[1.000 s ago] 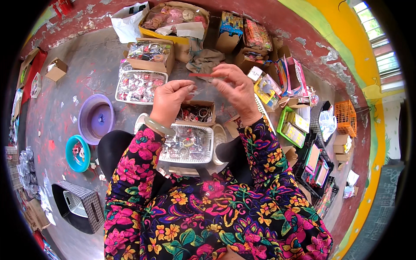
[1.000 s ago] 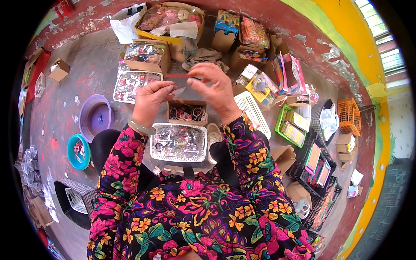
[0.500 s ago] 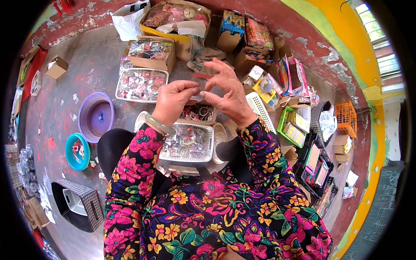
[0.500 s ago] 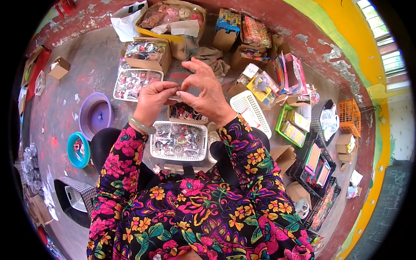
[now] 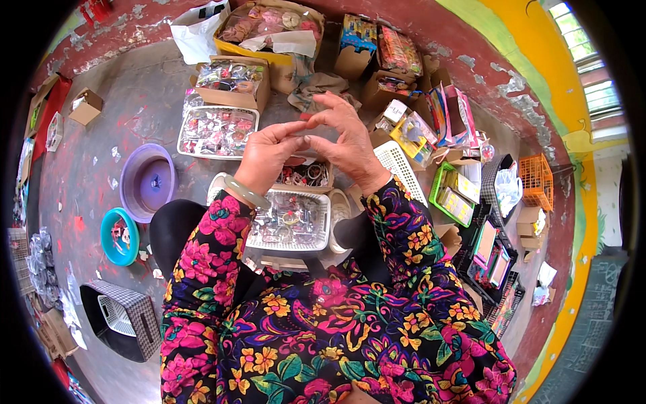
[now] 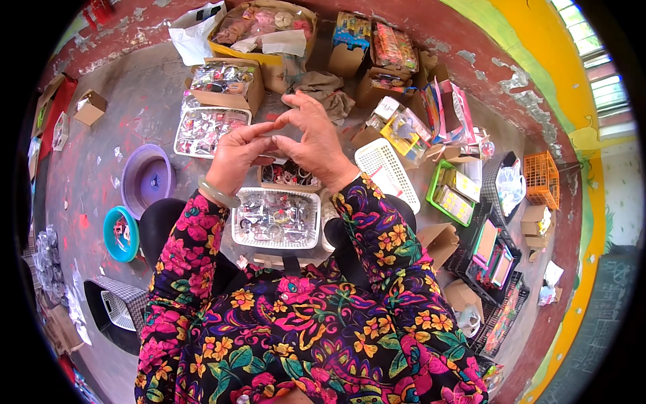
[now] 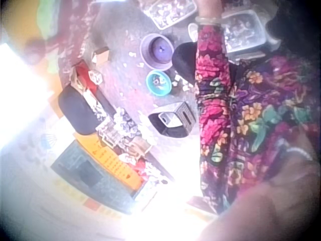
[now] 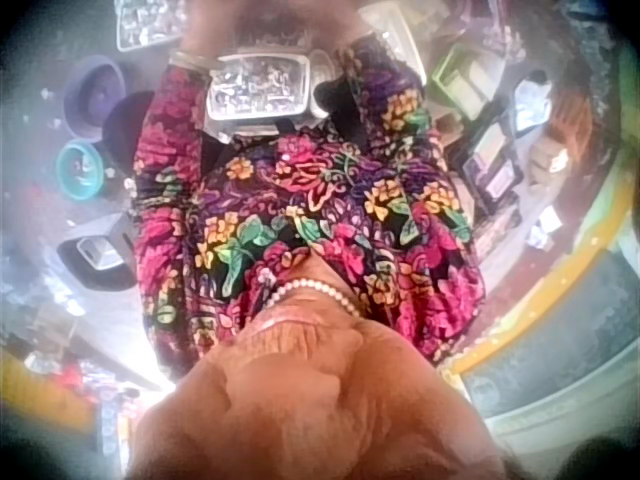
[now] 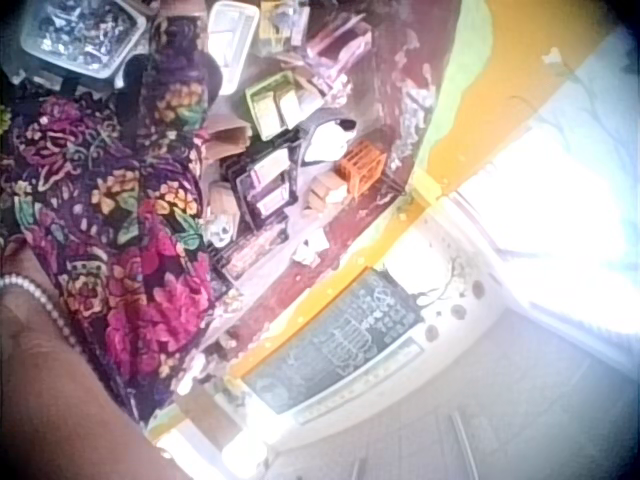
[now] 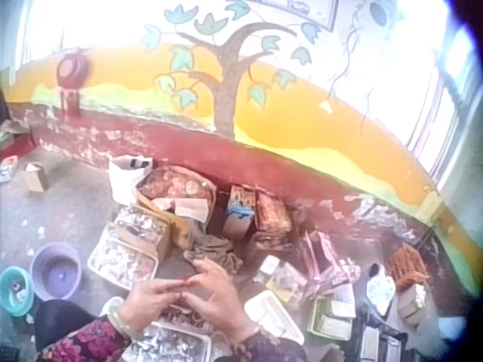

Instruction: The person sits on the floor and repeatedly picks up small items from a white basket, places them into small clear plastic bags, and seals the bags. The person then places the packaged items into a cardboard box.

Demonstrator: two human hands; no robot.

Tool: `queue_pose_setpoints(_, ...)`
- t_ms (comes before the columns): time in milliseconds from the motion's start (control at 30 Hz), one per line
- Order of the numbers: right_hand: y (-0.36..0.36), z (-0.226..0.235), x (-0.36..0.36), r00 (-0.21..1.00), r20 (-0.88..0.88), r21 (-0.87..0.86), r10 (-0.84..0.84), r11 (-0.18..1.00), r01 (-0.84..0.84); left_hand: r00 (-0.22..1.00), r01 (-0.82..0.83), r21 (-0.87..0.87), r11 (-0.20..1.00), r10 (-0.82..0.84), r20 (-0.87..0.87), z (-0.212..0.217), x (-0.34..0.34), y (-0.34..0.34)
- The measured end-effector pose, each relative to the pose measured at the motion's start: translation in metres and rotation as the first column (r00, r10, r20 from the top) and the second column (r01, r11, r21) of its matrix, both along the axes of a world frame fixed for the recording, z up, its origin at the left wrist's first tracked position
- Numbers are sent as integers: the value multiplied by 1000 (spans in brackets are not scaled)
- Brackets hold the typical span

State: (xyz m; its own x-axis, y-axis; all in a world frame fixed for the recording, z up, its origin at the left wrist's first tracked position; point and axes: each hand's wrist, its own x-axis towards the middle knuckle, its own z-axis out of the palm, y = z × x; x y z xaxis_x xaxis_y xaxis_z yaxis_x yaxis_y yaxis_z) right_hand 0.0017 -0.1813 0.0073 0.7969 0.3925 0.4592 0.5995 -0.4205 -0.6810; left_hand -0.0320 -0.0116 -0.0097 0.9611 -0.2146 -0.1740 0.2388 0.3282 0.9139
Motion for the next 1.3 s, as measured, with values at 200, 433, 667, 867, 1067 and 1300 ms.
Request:
queue_pose_setpoints(200,1,5,-1,999,-53,21,-12,1000,13,999,2,35,999,-4,43,-5,1,1)
queue_pose_setpoints(433,-3,-4,0,1000,-2,-62,2,998,-2,996,-7,6,1000,7,84,-11,2,1)
queue_pose_setpoints(667,0,0,0,996,-77,1,-34,999,34,997,0,-26,1000,2,78,-8,1,0)
queue_pose_setpoints(867,-3,-6,0,928,-366,201,71,980,4,997,46,-25,999,-44,59,-6,1,1)
queue_pose_setpoints(1067,3,-3,-8,957,-287,174,43,985,8,996,35,-254,967,-55,-73,-4,-1,1)
queue_pose_setpoints(1300,3,1,-6,999,-49,13,21,1000,-21,988,-10,-337,942,-44,-151,-4,0,2)
